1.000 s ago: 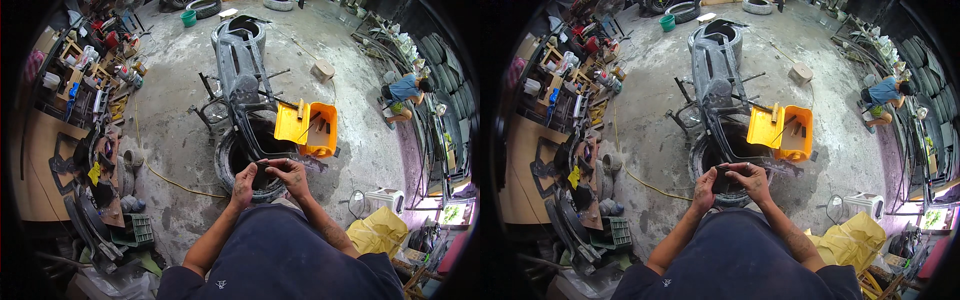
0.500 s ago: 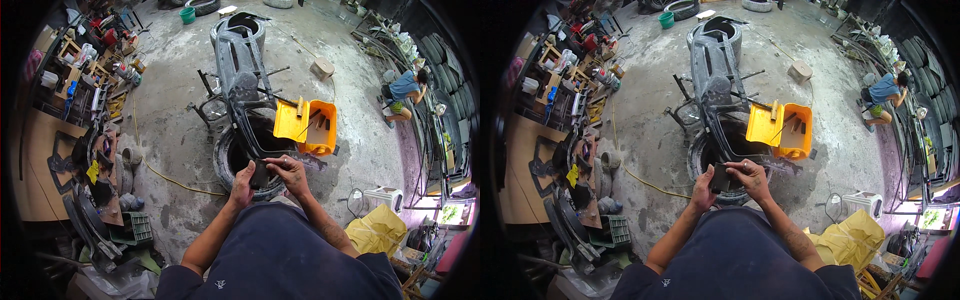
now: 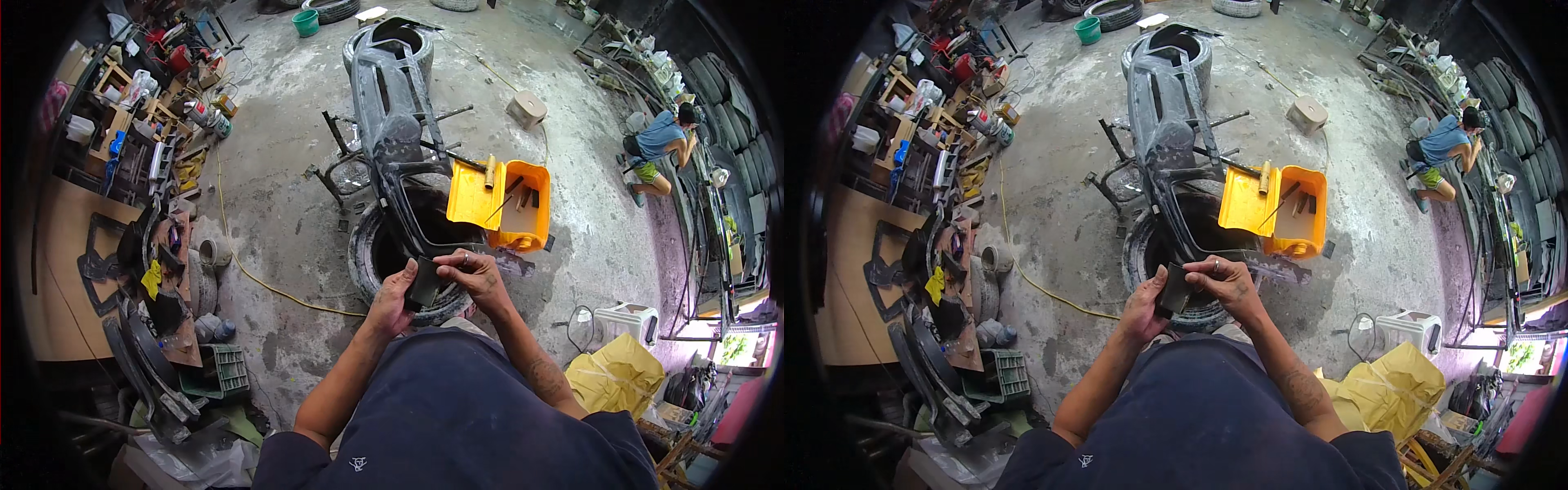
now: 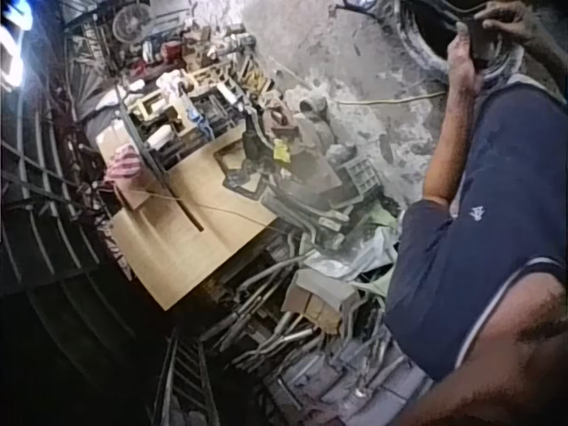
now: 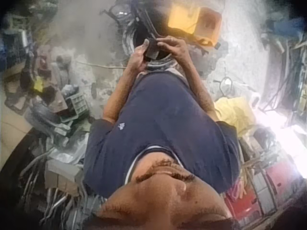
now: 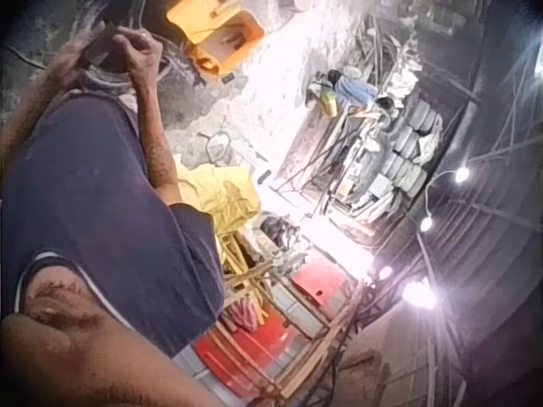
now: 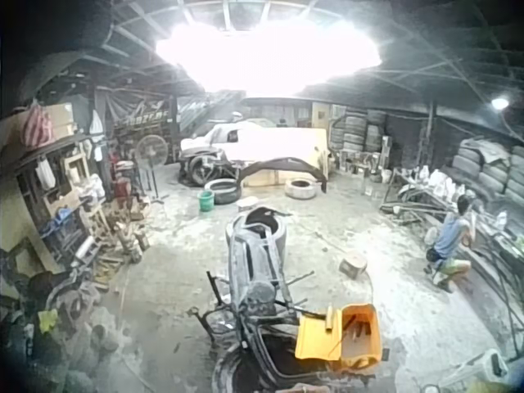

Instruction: The person sands a vehicle part with a sanding block, dips sandpaper into a water container, wraps the sandpaper around the sanding block, and continues sanding the vehicle part.

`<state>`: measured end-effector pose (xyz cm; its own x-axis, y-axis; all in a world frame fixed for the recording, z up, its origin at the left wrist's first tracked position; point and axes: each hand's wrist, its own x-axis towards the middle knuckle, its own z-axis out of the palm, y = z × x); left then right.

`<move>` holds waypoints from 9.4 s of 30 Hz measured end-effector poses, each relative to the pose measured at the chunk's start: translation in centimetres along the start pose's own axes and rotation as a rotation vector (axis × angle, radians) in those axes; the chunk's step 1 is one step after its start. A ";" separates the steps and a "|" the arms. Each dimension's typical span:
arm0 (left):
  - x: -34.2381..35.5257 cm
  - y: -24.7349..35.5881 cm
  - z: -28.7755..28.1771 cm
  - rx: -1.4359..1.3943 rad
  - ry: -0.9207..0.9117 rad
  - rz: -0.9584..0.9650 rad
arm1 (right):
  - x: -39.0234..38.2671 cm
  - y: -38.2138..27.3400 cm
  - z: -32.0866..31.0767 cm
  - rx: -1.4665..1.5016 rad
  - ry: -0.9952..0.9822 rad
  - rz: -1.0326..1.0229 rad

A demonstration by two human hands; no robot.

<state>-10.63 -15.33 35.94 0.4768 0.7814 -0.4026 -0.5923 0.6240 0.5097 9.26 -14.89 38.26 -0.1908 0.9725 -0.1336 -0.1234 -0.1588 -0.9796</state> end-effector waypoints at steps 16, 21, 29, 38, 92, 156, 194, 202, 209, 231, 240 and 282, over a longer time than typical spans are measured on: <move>-0.4 2.2 1.4 0.712 -0.008 0.177 | -0.5 0.6 0.2 0.103 0.204 0.127; -0.4 2.0 1.7 0.833 -0.023 0.211 | -0.2 0.1 -0.9 -0.002 0.090 0.123; -0.3 1.9 1.0 0.659 0.069 0.234 | -0.8 -0.6 0.0 0.168 0.164 0.141; -0.2 2.8 1.0 0.835 0.128 0.313 | -0.9 1.6 -0.3 0.085 0.140 0.147; -0.3 -1.7 1.1 0.239 -0.206 0.314 | -1.5 2.3 1.1 0.216 0.199 0.153; -3.7 2.7 5.1 1.251 -0.033 0.909 | -2.7 -0.4 -1.8 0.187 -0.054 0.196; -3.4 2.2 3.3 1.183 -0.065 0.735 | -3.2 -3.2 -0.7 0.127 -0.108 0.280; -3.4 2.0 2.5 1.651 -0.110 0.951 | -2.9 -1.5 -0.2 0.230 -0.070 0.229; -3.8 2.5 2.8 1.618 -0.153 0.928 | -3.2 -1.6 -0.5 0.271 -0.135 0.308; -3.6 1.2 3.4 0.945 -0.076 0.593 | -4.1 -2.4 0.7 0.080 -0.037 -0.122; -3.0 1.4 4.0 1.210 -0.094 0.651 | -4.3 -2.6 -0.3 0.064 -0.036 -0.013; 18.9 -11.2 2.4 1.186 0.346 0.444 | 6.7 18.0 -32.9 -0.103 0.425 0.396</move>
<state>6.54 -7.56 24.41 0.0952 0.9892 -0.1116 0.3572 0.0707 0.9314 37.77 -5.60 14.83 0.2061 0.8288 -0.5202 -0.0232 -0.5274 -0.8493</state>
